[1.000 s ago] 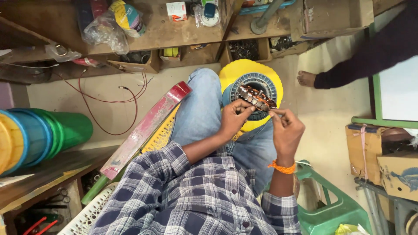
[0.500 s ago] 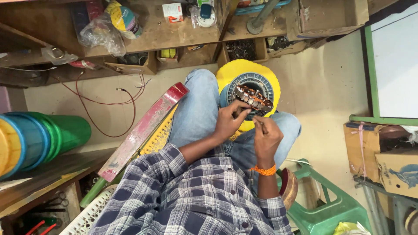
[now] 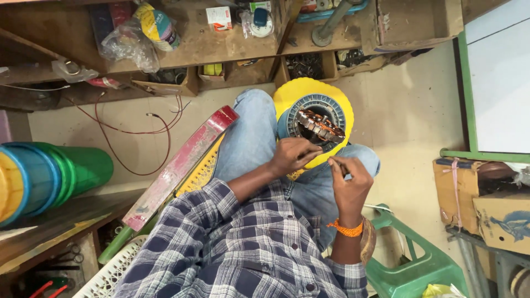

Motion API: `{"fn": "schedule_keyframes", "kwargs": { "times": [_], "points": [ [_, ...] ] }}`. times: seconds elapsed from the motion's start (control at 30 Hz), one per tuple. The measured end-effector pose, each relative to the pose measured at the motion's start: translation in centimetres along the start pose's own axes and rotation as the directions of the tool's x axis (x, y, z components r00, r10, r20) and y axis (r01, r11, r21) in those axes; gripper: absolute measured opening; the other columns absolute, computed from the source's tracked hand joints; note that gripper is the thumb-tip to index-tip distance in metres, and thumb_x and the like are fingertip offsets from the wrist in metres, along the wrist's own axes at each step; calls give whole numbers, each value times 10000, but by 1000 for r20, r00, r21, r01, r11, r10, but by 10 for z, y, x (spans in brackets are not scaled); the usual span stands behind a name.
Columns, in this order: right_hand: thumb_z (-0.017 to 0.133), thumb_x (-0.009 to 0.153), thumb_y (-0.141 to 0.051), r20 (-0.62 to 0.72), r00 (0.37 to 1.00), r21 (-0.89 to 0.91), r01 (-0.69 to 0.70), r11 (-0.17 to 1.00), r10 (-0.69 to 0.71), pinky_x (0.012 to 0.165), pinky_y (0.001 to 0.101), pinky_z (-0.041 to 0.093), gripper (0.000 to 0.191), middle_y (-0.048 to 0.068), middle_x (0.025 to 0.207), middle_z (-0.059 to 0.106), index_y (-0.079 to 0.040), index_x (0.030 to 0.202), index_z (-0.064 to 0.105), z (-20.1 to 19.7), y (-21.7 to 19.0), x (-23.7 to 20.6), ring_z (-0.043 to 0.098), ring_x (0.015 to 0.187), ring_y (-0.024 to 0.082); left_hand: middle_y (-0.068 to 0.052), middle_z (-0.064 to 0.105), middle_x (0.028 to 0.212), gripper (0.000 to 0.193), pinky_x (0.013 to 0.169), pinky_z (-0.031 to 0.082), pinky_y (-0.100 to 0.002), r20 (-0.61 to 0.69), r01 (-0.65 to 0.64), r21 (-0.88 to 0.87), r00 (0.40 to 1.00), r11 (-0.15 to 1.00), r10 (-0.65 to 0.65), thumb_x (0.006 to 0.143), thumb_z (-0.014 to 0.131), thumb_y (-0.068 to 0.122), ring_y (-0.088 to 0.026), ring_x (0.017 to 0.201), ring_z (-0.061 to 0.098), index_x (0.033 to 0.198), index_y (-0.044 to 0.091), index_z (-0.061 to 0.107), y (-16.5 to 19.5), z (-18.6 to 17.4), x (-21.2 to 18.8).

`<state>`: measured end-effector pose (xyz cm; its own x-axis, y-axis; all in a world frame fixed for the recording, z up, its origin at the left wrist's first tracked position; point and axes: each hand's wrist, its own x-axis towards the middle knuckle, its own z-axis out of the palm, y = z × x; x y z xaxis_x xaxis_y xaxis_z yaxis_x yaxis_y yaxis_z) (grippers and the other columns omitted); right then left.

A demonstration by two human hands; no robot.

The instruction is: The person sits with a yellow cylindrical electrical component on their lap and uses a pen-like tool to manipulate copper windings inside the stator. They repeatedly probe and adjust the internal coils while holding the component steady.

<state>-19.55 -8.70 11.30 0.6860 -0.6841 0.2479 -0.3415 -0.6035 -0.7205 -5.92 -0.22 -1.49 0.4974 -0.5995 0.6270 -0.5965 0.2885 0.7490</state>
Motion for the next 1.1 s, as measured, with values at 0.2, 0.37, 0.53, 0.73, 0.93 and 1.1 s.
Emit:
{"fn": "schedule_keyframes", "kwargs": {
  "times": [0.2,0.37,0.53,0.73,0.93,1.1],
  "points": [
    [823,867,-26,31,990,-71,142,987,-140,581,342,373,114,100,720,539,-31,965,766,13,3,56,457,616,170,24,631,658,93,519,419,-215,-43,561,-486,750,670,-660,973,736,94,-12,578,554,953,22,680,2,24,-12],
    [789,919,-56,151,979,85,-149,985,136,576,277,428,73,53,723,645,2,958,768,35,27,85,538,637,81,47,602,632,93,495,394,-214,-30,609,-545,673,576,-739,954,731,80,-9,552,521,919,25,665,-1,32,-9],
    [798,920,-86,170,938,208,-333,920,301,642,216,491,129,32,813,724,12,999,771,24,52,84,622,722,41,64,568,631,94,505,383,-212,-14,591,-591,673,549,-740,953,727,68,-3,556,493,909,25,654,0,36,-1],
    [781,940,-80,151,950,212,-303,929,275,605,209,396,130,-27,781,652,11,1031,760,-7,42,47,524,685,17,72,556,627,88,499,356,-212,-24,627,-546,652,556,-758,946,735,75,3,553,462,899,24,682,7,30,2],
    [818,909,-56,28,990,-66,-134,989,136,518,282,271,103,57,602,417,-11,992,777,11,30,21,325,552,86,73,549,616,91,492,348,-221,-46,643,-483,659,594,-751,950,742,87,7,554,456,905,25,692,10,28,4],
    [736,962,-37,2,1000,52,13,999,-13,574,243,442,68,61,832,689,-12,1025,723,33,34,2,574,654,49,15,545,600,73,498,333,-251,-85,608,-323,745,726,-662,953,766,69,-24,556,422,943,26,707,13,19,5]
  ]
}}
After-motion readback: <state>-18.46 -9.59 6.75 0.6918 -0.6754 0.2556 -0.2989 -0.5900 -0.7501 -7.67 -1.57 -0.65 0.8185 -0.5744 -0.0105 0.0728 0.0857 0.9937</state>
